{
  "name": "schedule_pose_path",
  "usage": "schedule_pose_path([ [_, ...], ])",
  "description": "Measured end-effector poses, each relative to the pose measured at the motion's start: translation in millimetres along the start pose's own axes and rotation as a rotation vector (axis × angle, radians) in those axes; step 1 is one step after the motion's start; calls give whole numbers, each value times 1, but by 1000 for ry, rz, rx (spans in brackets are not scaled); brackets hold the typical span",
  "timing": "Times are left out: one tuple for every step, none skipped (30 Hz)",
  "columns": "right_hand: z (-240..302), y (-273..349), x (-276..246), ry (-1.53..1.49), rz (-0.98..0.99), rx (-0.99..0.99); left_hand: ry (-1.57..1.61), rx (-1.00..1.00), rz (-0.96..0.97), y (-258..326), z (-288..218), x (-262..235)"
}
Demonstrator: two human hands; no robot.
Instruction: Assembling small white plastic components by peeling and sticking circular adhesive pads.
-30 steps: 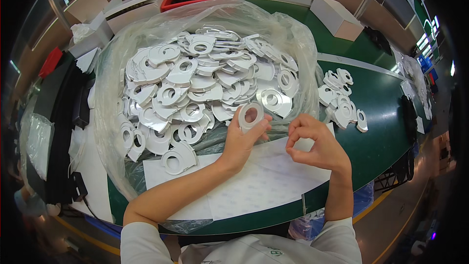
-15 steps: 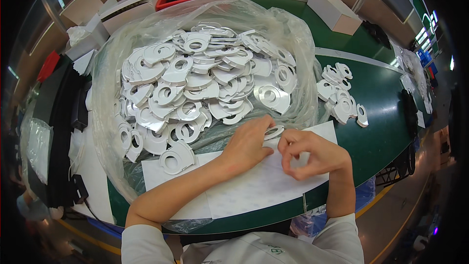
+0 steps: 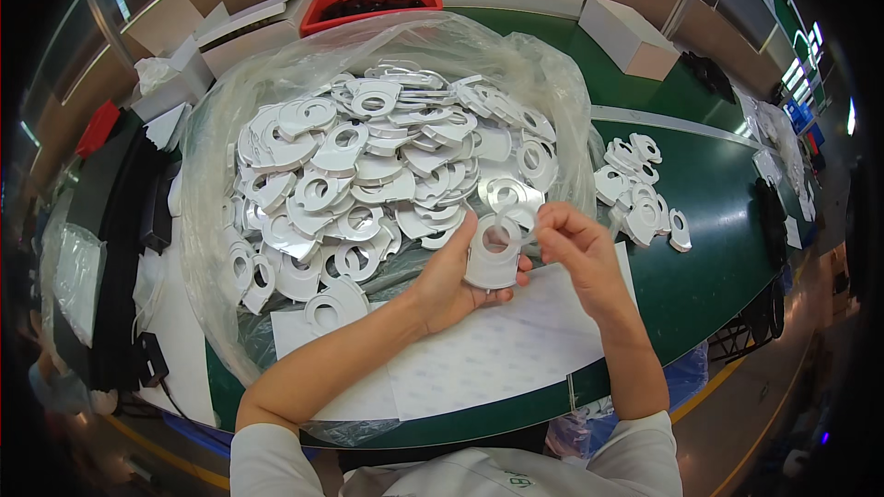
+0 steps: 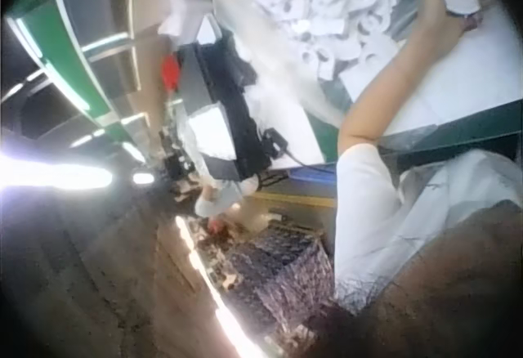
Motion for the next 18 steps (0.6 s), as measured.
schedule_pose_path([
  [-2,-1,6,56,13,-5,-2,3,-2,0,3,-2],
  [-5,-5,7,134,5,-21,-19,35,-23,0,2,-6],
  [-10,-7,6,133,5,-21,-34,64,-42,0,0,-8],
  [-15,-9,5,177,-23,-32,-35,63,-43,-1,1,-10],
  [-17,-11,4,220,-51,-42,-12,73,-16,-2,1,-9],
  [-20,-12,4,220,-50,-40,12,85,10,-3,1,-8],
  [-24,-15,5,191,-31,-11,12,85,8,-3,2,-9],
  [-27,-16,6,163,-12,19,21,86,6,-4,2,-11],
  [-27,-16,6,163,-12,21,29,88,4,-4,2,-12],
  [-28,-16,7,149,2,41,31,88,3,-4,2,-11],
  [-30,-16,8,135,15,61,13,90,2,-3,2,-10],
  [-30,-16,8,135,16,62,-4,93,1,-3,1,-10],
  [-31,-16,9,123,21,74,-3,93,0,-3,1,-10],
  [-33,-17,9,111,27,86,-9,89,-1,-3,2,-11],
  [-33,-17,9,111,27,87,-15,84,-3,-4,3,-11],
  [-32,-17,8,126,25,77,-15,83,-3,-4,3,-12],
  [-31,-16,8,141,22,66,-16,77,-14,-4,4,-12],
  [-30,-16,9,142,24,67,-17,71,-24,-4,4,-13],
])
Point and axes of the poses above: each hand's wrist, its own y-axis away from the middle knuckle, its own x-axis out of the palm, z = x × y, the point moved 9 cm from there along -y, towards the middle knuckle, and after that the axes turned 15 degrees about x, right-handed, at the moved point
